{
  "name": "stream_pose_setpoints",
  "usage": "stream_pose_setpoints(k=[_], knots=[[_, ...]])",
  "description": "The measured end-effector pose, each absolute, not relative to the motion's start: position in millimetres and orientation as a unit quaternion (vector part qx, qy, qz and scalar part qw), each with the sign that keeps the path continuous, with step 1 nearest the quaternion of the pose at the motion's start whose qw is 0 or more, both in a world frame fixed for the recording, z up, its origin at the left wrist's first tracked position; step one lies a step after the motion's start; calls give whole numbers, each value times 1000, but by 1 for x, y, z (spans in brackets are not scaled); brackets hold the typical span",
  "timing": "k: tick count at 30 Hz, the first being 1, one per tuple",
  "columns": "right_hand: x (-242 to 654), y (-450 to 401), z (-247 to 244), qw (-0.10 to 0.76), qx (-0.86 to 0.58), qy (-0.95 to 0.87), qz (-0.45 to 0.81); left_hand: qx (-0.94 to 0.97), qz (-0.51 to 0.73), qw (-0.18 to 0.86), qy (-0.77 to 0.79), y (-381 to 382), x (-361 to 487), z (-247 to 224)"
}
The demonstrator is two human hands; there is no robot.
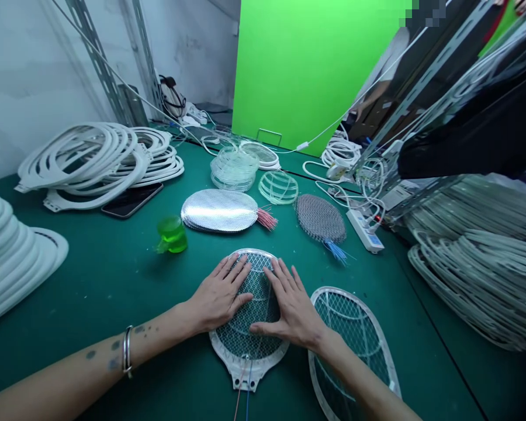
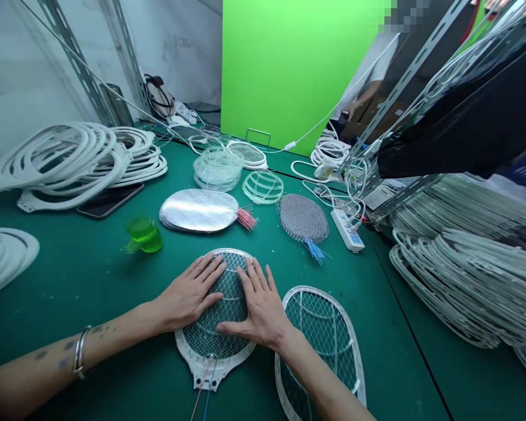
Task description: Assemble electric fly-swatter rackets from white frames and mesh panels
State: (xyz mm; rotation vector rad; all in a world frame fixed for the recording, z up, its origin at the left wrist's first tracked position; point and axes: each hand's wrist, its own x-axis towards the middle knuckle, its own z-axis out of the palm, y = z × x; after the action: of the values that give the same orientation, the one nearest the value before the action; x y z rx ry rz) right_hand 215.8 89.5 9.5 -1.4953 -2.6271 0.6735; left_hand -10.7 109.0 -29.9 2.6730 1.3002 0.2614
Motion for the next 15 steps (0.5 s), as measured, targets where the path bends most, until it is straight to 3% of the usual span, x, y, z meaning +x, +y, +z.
stream_pose_setpoints(k=[5,9,13,15], knots=[[214,99,-8,-41,-493,-851,175,896,82,51,434,109,-8,-25],[230,87,16,25,-506,-838,200,896,74,39,436,112,-6,-16],[285,15,33,177,-750,-617,162,897,71,46,433,118,-4,-5],[312,-33,24,167,-869,-449,122,903,64,53,422,121,-3,0]])
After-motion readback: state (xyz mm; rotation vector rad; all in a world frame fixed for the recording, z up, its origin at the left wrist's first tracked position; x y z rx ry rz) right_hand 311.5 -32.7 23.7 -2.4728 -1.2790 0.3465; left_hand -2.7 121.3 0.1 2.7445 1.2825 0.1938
